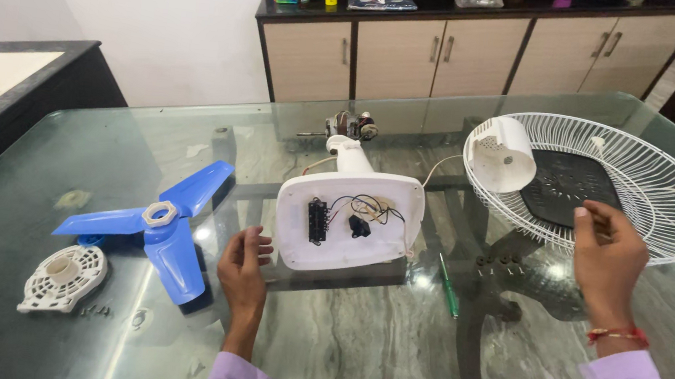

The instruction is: The person reassembles a disassembled electric fan on a glass table. They attach the motor to the base, then fit the rear grill and secure it with a screwdriver. The fan blades and front grill remain on the table.

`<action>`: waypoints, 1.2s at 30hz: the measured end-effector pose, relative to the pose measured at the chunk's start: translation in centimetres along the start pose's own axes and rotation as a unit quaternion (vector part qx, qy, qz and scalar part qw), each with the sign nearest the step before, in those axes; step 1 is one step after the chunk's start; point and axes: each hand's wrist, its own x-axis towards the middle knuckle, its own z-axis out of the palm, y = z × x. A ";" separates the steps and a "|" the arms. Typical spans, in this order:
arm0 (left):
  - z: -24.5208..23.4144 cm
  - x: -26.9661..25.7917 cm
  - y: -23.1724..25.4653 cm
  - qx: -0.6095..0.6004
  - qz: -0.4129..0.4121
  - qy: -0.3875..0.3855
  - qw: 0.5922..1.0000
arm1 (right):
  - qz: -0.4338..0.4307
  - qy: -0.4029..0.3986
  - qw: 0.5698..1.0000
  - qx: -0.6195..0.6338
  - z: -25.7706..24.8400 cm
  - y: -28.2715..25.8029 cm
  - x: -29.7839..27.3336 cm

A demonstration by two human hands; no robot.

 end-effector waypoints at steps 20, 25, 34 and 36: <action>0.2 -0.6 0.9 0.079 0.019 -0.009 0.997 | 0.360 -0.242 0.897 -0.087 -1.6 17.0 14.8; 0.2 -0.7 0.9 0.085 0.009 -0.003 0.996 | 0.399 -0.201 0.891 -0.074 -1.4 16.1 14.3; 0.3 -0.6 0.6 0.082 -0.003 -0.002 0.997 | 0.413 -0.198 0.888 -0.043 -1.4 15.7 14.4; 0.2 -0.5 0.5 0.084 -0.009 0.001 0.996 | 0.441 -0.198 0.873 -0.071 -1.3 15.6 14.5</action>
